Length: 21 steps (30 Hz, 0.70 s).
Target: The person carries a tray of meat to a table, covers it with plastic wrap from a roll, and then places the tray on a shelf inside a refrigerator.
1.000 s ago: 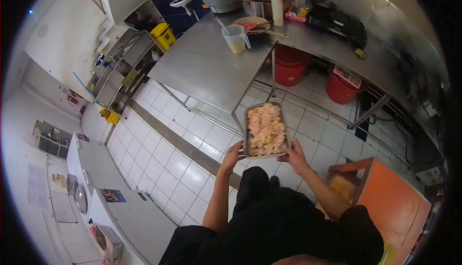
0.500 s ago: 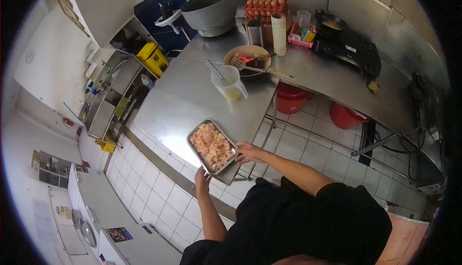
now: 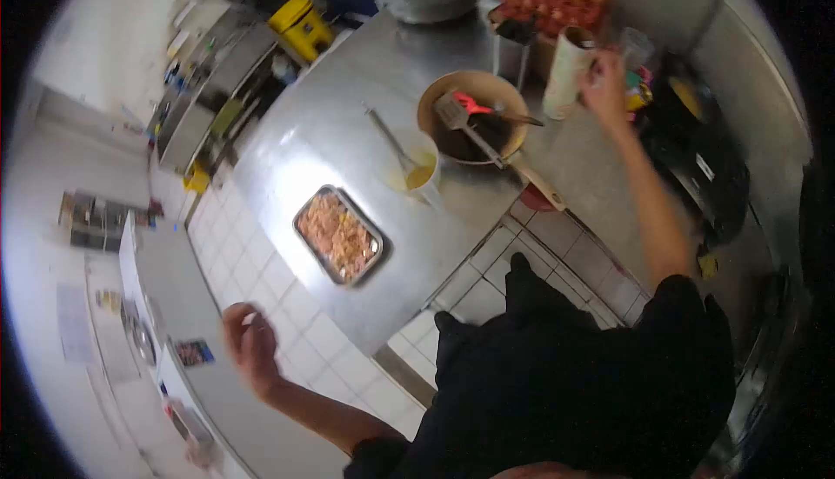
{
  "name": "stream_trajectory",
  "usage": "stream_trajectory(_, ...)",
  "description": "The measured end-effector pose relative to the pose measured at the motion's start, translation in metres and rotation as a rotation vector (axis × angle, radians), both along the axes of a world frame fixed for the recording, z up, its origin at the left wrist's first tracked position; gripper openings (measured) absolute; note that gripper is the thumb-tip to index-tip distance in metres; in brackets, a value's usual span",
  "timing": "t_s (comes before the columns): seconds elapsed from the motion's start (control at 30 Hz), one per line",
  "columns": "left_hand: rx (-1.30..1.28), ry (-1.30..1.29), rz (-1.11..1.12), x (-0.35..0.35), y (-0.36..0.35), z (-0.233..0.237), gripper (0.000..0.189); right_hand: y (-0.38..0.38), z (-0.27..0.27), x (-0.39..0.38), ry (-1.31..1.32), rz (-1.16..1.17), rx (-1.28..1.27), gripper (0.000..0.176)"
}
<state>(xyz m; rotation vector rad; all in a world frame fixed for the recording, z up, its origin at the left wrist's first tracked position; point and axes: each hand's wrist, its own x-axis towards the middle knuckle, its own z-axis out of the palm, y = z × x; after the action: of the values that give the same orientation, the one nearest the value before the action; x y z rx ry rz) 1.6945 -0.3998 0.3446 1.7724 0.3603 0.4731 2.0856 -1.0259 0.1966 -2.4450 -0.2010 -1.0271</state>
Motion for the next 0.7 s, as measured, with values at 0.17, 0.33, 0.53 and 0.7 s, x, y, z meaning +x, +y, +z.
stream_trajectory(0.17, 0.549, -1.237, -0.546, -0.087, -0.065, 0.133, 0.029, -0.057, 0.024, 0.102, 0.750, 0.132, 0.103, 0.061)
stream_trajectory(0.33, 0.782, -1.301, -0.564, -0.082, -0.154, 0.172, 0.029, -0.102, -0.018, 0.103, 0.594, 0.012, 0.234, 0.061)
stream_trajectory(0.53, 0.816, -1.321, -0.548, -0.116, -0.142, 0.159, 0.030, -0.142, 0.004, -0.036, 0.380, -0.049, 0.529, 0.044)
stream_trajectory(0.7, 0.783, -1.372, -0.569, -0.153, -0.101, 0.154, 0.030, -0.098, 0.111, -0.174, 0.191, -0.295, 0.193, 0.060)
